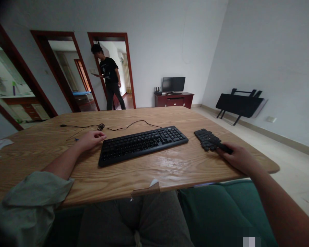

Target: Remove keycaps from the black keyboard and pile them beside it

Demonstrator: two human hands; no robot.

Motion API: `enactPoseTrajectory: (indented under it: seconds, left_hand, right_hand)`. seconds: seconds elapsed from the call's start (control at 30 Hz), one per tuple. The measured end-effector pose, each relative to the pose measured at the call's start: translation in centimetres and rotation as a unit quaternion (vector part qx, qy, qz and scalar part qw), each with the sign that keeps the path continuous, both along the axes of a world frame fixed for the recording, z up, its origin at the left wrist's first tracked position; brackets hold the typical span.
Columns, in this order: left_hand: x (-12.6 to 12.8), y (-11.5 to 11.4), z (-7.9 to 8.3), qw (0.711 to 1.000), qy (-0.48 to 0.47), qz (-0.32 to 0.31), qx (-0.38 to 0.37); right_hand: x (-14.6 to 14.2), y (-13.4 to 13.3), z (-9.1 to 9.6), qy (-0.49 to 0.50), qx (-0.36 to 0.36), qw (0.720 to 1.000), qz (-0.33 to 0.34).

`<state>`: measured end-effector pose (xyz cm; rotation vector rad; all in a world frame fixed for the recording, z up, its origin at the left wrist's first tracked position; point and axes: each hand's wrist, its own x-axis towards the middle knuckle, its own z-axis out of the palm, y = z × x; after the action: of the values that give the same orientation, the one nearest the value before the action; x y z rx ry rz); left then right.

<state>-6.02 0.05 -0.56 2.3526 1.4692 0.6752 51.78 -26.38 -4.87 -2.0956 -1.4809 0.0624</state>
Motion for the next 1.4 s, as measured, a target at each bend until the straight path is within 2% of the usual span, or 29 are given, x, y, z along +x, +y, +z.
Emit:
enactPoseTrajectory:
  seconds: [0.33, 0.53, 0.73, 0.83, 1.0, 1.13, 1.2, 1.27, 1.33, 1.4]
  left_hand:
    - [0.1, -0.2, 0.1, 1.0, 0.004, 0.007, -0.002]
    - [-0.1, 0.3, -0.2, 1.0, 0.009, 0.0, -0.007]
    - [0.0, 0.0, 0.1, 1.0, 0.007, 0.005, -0.009]
    - [0.1, -0.2, 0.2, 1.0, 0.001, 0.001, -0.009]
    - [0.2, -0.1, 0.2, 1.0, 0.0, 0.006, -0.012]
    - [0.1, 0.0, 0.1, 1.0, 0.006, 0.01, 0.001]
    - [0.1, 0.0, -0.1, 1.0, 0.007, 0.01, 0.003]
    - [0.0, 0.0, -0.2, 1.0, 0.008, 0.005, 0.003]
    - [0.0, 0.1, -0.4, 1.0, 0.008, -0.001, 0.007]
    - [0.1, 0.1, -0.5, 1.0, -0.001, -0.012, 0.004]
  right_hand:
    - [-0.1, 0.3, -0.1, -0.004, -0.018, 1.0, 0.002]
    - [-0.1, 0.4, -0.2, -0.013, 0.009, 1.0, 0.026]
    - [-0.4, 0.3, -0.3, -0.061, 0.041, 0.997, 0.025]
    - [-0.7, 0.2, -0.2, -0.053, 0.032, 0.997, 0.037]
    - [-1.0, -0.1, -0.1, -0.065, 0.011, 0.998, 0.013]
    - [-1.3, -0.7, -0.2, -0.117, 0.101, 0.988, 0.0]
    - [-2.4, -0.5, 0.4, -0.137, 0.158, 0.978, -0.006]
    - [-4.4, 0.2, 1.9, -0.125, 0.208, 0.97, 0.002]
    - [-7.5, 1.6, 4.3, -0.065, 0.255, 0.964, 0.044]
    - [-11.4, 3.6, 7.3, 0.009, 0.284, 0.951, 0.123]
